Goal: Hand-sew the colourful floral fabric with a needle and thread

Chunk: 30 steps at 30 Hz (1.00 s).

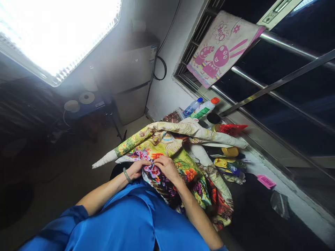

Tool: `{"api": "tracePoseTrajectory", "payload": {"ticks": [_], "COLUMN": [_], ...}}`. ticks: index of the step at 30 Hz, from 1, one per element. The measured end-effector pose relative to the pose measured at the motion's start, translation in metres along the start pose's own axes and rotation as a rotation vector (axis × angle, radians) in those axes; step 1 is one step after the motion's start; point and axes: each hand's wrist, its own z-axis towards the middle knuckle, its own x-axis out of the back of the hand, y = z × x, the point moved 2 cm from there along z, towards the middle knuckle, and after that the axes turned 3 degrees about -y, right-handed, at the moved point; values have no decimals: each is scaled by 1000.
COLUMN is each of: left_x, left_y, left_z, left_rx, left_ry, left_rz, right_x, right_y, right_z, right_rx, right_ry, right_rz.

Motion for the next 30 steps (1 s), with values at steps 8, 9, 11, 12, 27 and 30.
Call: {"api": "tracePoseTrajectory", "payload": {"ticks": [8,9,11,12,27,30], "left_x": [-4,-4,-4,-4,4,1], "left_y": [2,2,3,2,-3,-2], "left_z": [-5,-6,-7,-7,4,2], "left_rx": [-16,-17,-19,-20,-90,-81], "left_ry": [-16,-15,-16,-19,-40,-58], "left_rz": [-34,-34,-34,-35,-45,-66], "right_x": [-6,-7,-8,-9,-1,40], "right_y": [-17,-18,-18,-18,-49,-57], "right_z": [-7,-7,-6,-5,2,1], "right_rx": [-36,-36,-33,-28,-106,-39], "right_ry": [9,11,20,28,96,295], "right_rz": [-234,-230,-208,-189,-120,404]}}
